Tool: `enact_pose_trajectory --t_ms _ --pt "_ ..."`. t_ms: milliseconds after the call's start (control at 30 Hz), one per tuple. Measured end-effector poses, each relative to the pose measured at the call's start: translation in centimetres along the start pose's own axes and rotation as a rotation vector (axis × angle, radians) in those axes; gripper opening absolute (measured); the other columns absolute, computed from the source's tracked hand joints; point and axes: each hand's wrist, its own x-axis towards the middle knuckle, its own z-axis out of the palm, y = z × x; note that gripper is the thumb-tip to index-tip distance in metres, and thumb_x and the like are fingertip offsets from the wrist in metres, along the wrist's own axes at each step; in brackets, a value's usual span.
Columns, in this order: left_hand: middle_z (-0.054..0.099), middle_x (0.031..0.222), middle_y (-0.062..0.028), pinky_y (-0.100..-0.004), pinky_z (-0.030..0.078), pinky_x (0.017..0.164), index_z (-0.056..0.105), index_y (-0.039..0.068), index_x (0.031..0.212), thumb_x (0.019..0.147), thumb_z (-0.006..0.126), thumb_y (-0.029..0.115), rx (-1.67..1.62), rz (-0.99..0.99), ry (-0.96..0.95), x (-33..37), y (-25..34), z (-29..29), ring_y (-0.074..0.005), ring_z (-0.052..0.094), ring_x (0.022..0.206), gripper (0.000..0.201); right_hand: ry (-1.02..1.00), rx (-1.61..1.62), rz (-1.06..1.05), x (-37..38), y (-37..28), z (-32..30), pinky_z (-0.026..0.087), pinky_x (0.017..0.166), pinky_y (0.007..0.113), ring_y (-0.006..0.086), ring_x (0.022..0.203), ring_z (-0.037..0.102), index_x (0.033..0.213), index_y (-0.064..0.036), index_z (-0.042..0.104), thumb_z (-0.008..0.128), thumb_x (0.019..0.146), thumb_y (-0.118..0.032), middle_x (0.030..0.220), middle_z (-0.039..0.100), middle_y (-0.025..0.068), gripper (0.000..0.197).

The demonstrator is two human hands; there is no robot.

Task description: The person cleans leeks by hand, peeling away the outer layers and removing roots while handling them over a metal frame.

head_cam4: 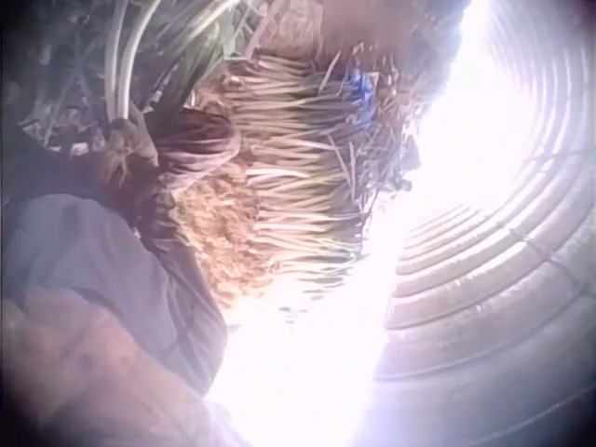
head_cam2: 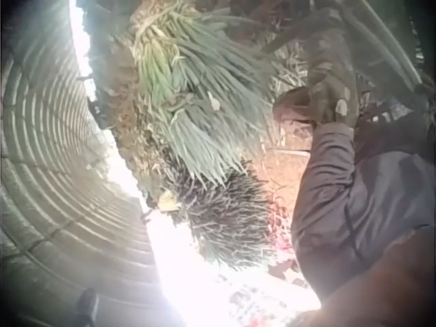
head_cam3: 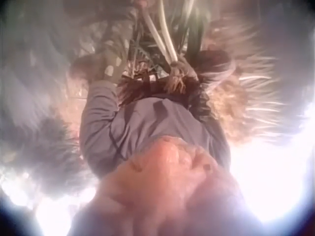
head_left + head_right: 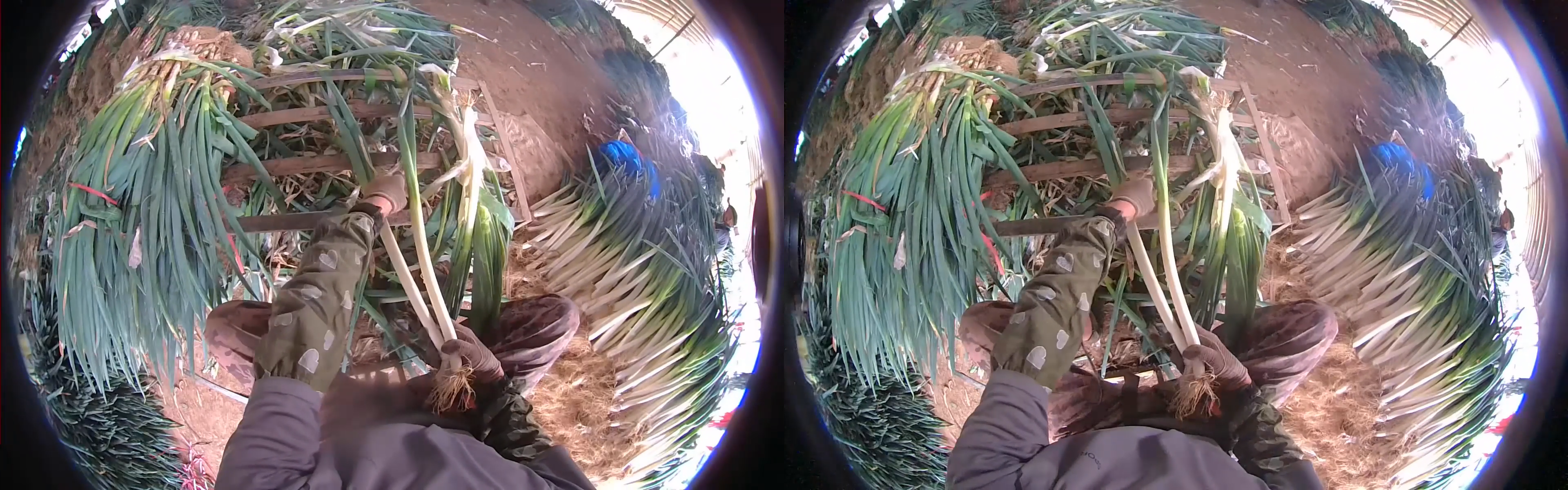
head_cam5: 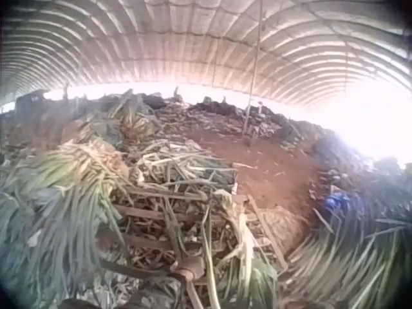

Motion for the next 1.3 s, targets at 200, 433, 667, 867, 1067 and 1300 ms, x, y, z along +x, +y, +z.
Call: enact_pose_trajectory --t_ms 200,433,667,867,1067,1300 --pt "0.069 0.09 -0.0176 -0.0434 0.053 0.075 0.071 0.011 0.101 0.093 0.055 0.029 -0.142 0.432 -0.013 -1.0 -2.4 0.6 -0.0316 0.068 0.081 0.025 -0.022 0.246 -0.002 0.8 1.4 -0.5 0.046 0.076 0.025 0.0131 0.084 0.053 0.138 0.0023 0.046 0.06 0.079 -0.024 0.103 0.057 0.0061 0.066" --pt "0.07 0.088 -0.0065 -0.0343 0.052 0.073 0.071 0.007 0.096 0.09 0.064 0.028 -0.155 1.029 -1.009 -16.4 4.0 -7.9 -0.0183 0.064 0.081 0.023 0.036 0.339 -0.101 1.9 -0.4 -1.7 0.052 0.066 0.026 0.0123 0.081 0.061 0.136 0.0021 0.046 0.057 0.085 -0.012 0.103 0.061 0.0093 0.054" --pt "0.058 0.123 -0.0147 -0.0431 0.045 0.097 0.049 0.006 0.131 0.093 0.062 0.028 -0.648 0.411 -0.325 -11.3 -5.7 -8.1 -0.0273 0.056 0.107 0.046 0.235 -0.209 -0.575 7.1 6.9 -2.4 0.048 0.071 0.027 0.0144 0.082 0.056 0.149 -0.0096 0.038 0.065 0.087 -0.012 0.1 0.061 0.0038 0.067" --pt "0.051 0.139 -0.0154 -0.0486 0.04 0.106 0.042 0.019 0.147 0.096 0.044 0.063 -1.583 -0.022 -0.465 -13.6 -2.4 4.1 -0.031 0.049 0.127 0.067 0.517 -1.127 -0.546 -4.9 0.2 0.0 0.05 0.059 0.044 0.0345 0.069 0.066 0.144 -0.0189 0.046 0.054 0.088 -0.013 0.083 0.063 0.0158 0.057" --pt "0.057 0.133 -0.0102 -0.0392 0.042 0.108 0.046 0.009 0.143 0.099 0.056 0.041 -1.723 -0.045 -0.351 -13.3 15.7 -5.4 -0.0261 0.056 0.119 0.055 1.017 -1.164 -0.662 -14.7 3.6 -5.3 0.053 0.061 0.045 0.0332 0.071 0.063 0.124 -0.0097 0.055 0.062 0.089 -0.034 0.085 0.058 0.0146 0.044" --pt "0.045 0.148 -0.0124 -0.0391 0.034 0.115 0.034 0.008 0.151 0.098 0.058 0.043 -1.464 1.064 -0.591 -28.8 49.0 -15.2 -0.0228 0.046 0.134 0.068 2.238 -1.444 0.175 -44.8 3.8 -12.9 0.044 0.039 0.021 0.0103 0.051 0.048 0.125 -0.0041 0.057 0.055 0.098 -0.012 0.076 0.058 0.0031 0.029"
